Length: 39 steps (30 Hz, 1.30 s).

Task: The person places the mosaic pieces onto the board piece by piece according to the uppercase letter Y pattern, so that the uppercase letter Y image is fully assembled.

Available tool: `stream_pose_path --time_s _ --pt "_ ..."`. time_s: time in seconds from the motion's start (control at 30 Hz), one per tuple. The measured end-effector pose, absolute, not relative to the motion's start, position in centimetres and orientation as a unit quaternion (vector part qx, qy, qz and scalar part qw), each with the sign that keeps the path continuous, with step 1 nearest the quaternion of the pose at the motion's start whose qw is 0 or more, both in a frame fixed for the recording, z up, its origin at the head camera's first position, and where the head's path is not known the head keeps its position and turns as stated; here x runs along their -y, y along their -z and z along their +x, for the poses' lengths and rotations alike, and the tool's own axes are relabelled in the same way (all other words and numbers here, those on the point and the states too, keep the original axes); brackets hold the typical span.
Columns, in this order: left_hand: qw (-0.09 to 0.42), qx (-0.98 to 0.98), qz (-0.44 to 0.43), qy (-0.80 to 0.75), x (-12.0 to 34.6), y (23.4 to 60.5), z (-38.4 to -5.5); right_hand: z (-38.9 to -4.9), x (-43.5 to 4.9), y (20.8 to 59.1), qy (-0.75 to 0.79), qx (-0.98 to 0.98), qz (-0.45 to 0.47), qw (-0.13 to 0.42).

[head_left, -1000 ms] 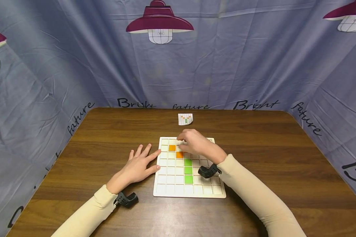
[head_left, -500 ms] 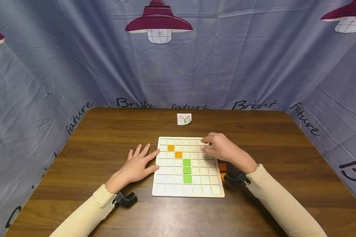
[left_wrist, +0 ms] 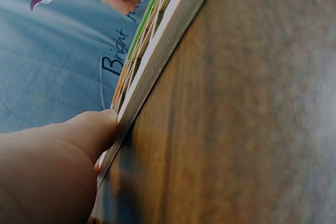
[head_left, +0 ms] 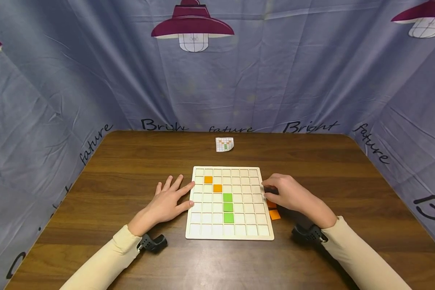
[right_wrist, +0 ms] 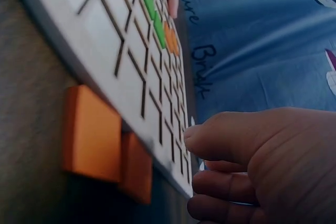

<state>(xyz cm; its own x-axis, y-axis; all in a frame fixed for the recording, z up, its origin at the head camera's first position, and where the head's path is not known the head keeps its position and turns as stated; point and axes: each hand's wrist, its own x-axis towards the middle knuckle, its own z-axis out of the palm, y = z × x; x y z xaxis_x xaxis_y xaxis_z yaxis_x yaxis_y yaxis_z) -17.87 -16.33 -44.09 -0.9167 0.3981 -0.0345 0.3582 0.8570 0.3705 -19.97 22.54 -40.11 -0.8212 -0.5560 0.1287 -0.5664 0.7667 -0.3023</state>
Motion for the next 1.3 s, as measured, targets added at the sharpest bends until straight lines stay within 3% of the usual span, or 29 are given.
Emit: stream_pose_path --time_s 1.3 --pt "0.055 -0.961 0.201 -0.185 16.3 44.1 -17.8 -18.5 -23.9 41.8 -0.166 0.932 0.321 0.023"
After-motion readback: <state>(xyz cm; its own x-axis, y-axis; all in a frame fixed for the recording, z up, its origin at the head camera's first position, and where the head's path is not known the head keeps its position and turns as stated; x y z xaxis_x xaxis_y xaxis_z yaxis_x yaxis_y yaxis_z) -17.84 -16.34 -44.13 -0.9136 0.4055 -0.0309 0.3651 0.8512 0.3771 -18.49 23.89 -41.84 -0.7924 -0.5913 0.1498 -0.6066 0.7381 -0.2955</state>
